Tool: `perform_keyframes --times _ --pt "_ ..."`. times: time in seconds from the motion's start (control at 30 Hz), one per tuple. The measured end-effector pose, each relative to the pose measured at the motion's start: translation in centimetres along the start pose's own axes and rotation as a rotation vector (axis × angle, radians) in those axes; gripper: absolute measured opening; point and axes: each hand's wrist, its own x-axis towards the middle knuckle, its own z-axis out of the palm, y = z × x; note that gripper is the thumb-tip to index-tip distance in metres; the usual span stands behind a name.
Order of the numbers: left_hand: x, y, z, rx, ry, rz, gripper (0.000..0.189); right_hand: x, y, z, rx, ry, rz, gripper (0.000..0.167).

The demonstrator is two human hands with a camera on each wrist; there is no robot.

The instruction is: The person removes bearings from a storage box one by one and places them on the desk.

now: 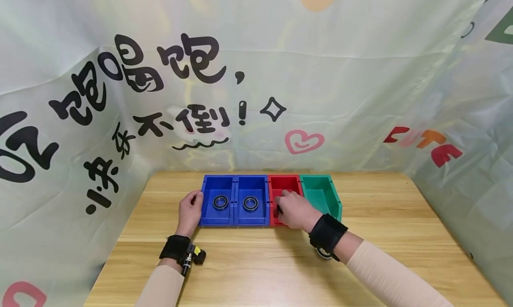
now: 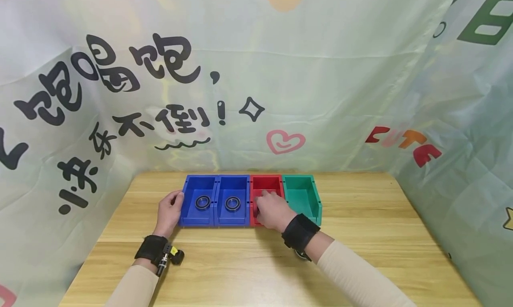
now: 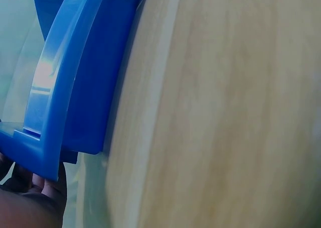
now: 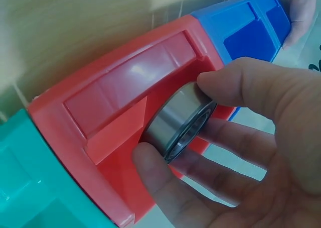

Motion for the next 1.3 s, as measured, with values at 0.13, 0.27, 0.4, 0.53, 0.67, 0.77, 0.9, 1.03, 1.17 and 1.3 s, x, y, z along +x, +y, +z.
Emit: perform_keyframes --times 0.13,0.27,0.4,0.53,0.67,0.77,0.9,1.03,1.17,1.3 --pt "-0.1 -0.1 -0.1 -0.008 0.005 -0.001 0.037 -0.3 -0.3 -0.1 0.009 -0.002 -0.011 0.006" --pt "-0.1 -0.1 0.0 -0.008 0.008 0.001 0.037 -0.6 -0.5 -0.2 0.017 -0.008 -0.017 0.008" --pt "0.0 -0.2 0.0 -0.008 0.009 0.005 0.036 -0.9 -0.7 -0.3 0.026 -0.012 -0.023 0.015" --pt "0.0 -0.2 0.0 -0.008 0.005 0.008 0.037 -1.2 -0.8 -0.2 0.023 -0.011 -0.016 0.015" --pt "0.0 -0.1 0.0 -0.007 0.002 0.008 0.039 -1.5 -0.9 0.0 0.014 -0.012 -0.010 0.014" --pt "0.0 0.0 0.0 -0.010 0.000 0.001 0.038 -1.8 -1.0 0.0 0.016 -0.016 -0.014 0.016" --pt "0.0 0.0 0.0 -0.012 -0.001 -0.004 0.037 -2.1 -1.4 -0.1 0.032 -0.027 -0.020 0.021" --pt "0.0 0.0 0.0 -0.012 -0.002 -0.003 0.037 -2.4 -1.7 -0.1 0.032 -0.032 -0.024 0.023" --pt "0.0 -0.1 0.0 -0.010 0.003 0.003 0.036 -2.6 -1.9 -0.1 0.021 -0.031 -0.022 0.022" --pt "0.0 -0.1 0.0 -0.005 0.005 0.008 0.036 -2.7 -1.9 0.1 0.008 -0.032 -0.028 0.023"
